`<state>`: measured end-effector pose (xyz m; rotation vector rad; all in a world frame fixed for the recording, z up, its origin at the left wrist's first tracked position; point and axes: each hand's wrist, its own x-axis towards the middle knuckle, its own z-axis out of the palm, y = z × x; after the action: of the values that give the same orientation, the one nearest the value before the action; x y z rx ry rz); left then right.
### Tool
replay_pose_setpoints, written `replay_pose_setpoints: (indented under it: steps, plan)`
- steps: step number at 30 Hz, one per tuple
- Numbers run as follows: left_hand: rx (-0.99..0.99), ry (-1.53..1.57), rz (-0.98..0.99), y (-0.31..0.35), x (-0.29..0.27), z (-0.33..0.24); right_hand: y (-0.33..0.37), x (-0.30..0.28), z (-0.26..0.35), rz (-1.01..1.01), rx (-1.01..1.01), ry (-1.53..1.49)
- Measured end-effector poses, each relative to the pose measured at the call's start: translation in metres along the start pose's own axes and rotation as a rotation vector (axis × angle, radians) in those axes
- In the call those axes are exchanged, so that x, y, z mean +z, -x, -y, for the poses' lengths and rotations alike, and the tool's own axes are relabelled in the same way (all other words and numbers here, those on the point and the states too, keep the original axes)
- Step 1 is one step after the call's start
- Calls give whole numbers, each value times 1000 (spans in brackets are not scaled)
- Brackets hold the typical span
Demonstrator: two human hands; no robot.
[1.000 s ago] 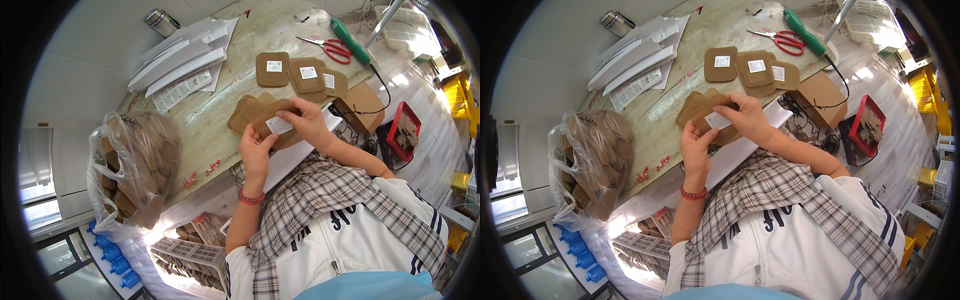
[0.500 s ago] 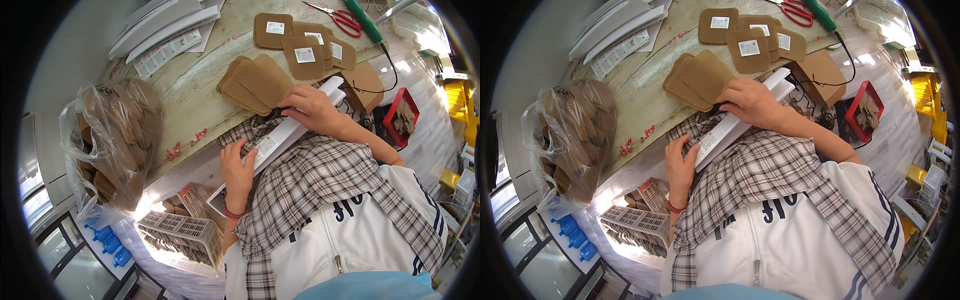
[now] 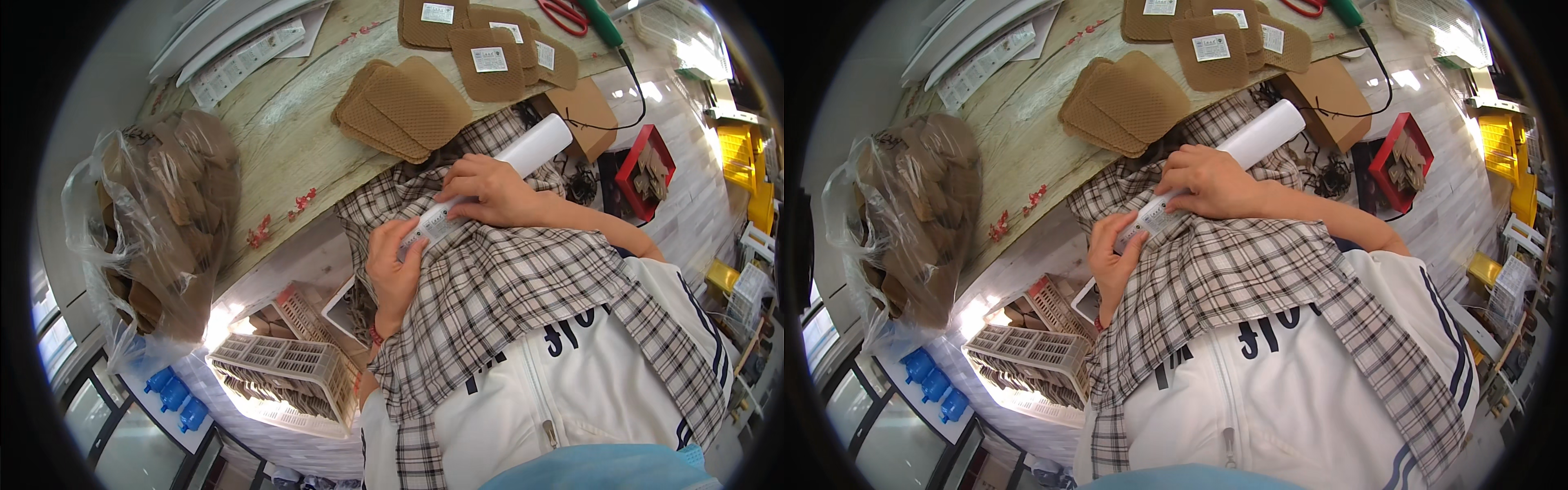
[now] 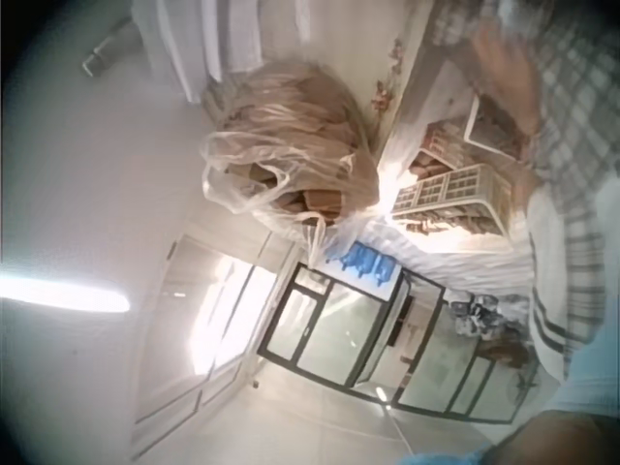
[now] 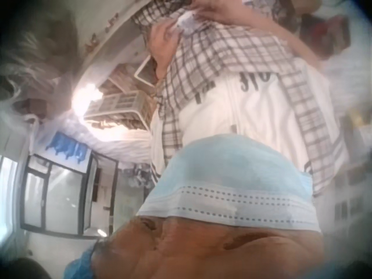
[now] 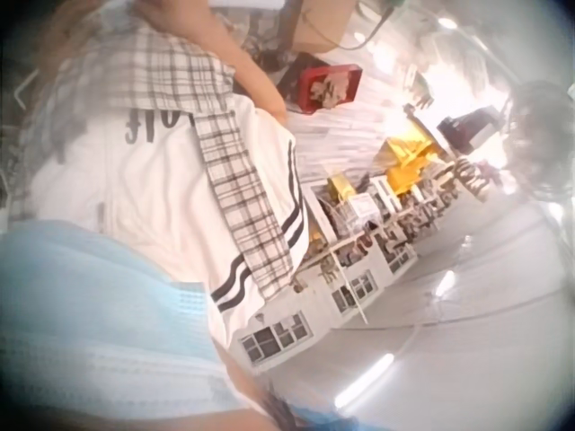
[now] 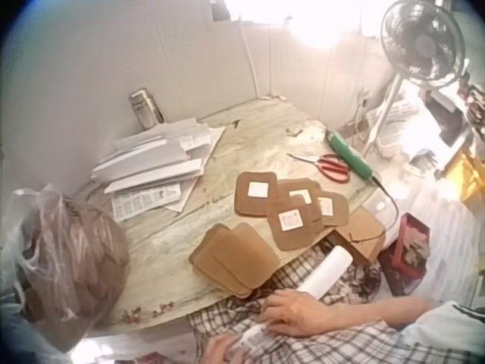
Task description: The person repeatedly peels small white labels from a roll and sticks them onto brown square pads on a table. The person handles the pads one at a time, places each labeled pad into a growing stack, and continues the process throughout the clip.
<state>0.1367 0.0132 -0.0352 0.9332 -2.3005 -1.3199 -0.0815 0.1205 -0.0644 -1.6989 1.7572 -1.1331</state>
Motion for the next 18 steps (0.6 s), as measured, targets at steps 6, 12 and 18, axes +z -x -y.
replay_pose_setpoints:
  steps: [6,12,18]
  plan:
    - [29,19,-26,-2,4,10,1,6,-3,-82,-12,-72]
    - [40,18,-23,-3,4,12,0,9,-1,-93,28,-129]
    - [46,21,-22,-4,5,14,1,10,3,-99,132,-162]
